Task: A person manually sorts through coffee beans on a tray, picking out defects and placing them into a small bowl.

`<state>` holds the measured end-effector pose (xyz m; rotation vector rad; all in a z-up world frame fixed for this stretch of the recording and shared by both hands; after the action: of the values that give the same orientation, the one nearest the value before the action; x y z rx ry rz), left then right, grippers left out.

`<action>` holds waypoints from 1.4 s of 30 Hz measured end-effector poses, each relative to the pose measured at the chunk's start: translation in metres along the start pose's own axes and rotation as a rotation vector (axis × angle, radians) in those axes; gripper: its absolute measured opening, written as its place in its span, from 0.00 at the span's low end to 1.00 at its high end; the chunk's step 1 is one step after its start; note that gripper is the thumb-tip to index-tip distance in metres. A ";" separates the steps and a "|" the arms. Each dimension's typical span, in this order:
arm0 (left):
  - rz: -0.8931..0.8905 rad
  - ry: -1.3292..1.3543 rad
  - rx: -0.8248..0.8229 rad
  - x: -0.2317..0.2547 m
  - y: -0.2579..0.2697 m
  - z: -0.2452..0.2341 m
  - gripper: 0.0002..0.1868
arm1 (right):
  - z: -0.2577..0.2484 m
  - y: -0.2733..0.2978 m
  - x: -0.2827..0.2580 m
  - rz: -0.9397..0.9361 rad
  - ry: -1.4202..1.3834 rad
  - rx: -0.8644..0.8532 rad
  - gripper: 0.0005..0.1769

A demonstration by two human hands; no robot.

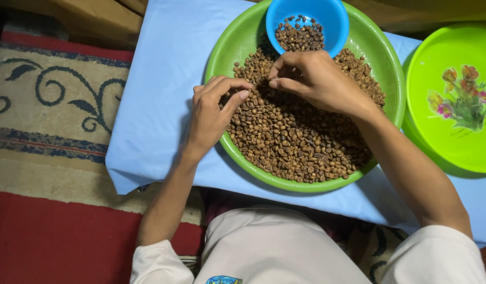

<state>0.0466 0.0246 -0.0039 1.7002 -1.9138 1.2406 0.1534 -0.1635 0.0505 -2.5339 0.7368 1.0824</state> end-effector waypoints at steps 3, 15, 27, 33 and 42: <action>0.043 0.032 0.023 0.004 0.000 -0.004 0.08 | -0.011 0.018 0.006 0.117 -0.380 0.091 0.09; 0.078 0.439 0.024 0.026 -0.008 0.000 0.08 | -0.020 0.055 0.003 -0.151 -0.487 0.361 0.12; 0.225 0.051 -0.145 0.035 -0.056 0.012 0.09 | -0.053 0.049 0.014 -0.227 0.166 0.323 0.04; 0.266 -0.099 -0.325 0.039 -0.070 0.025 0.11 | -0.062 0.016 0.048 -0.174 0.391 0.269 0.24; 0.101 -0.273 -0.369 0.003 -0.040 0.003 0.18 | -0.038 0.014 0.037 -0.155 0.349 0.085 0.13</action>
<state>0.0835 0.0234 0.0124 1.6544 -2.2402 0.6515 0.1898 -0.2051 0.0482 -2.6834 0.6390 0.5537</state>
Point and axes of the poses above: each hand's wrist, its own y-axis away from the middle knuckle, its own z-axis out of the palm, x = y × z, the point moved 3 cm from there along -y, towards the middle knuckle, and after that the axes turned 7 degrees about -y, right-handed, at the moved point
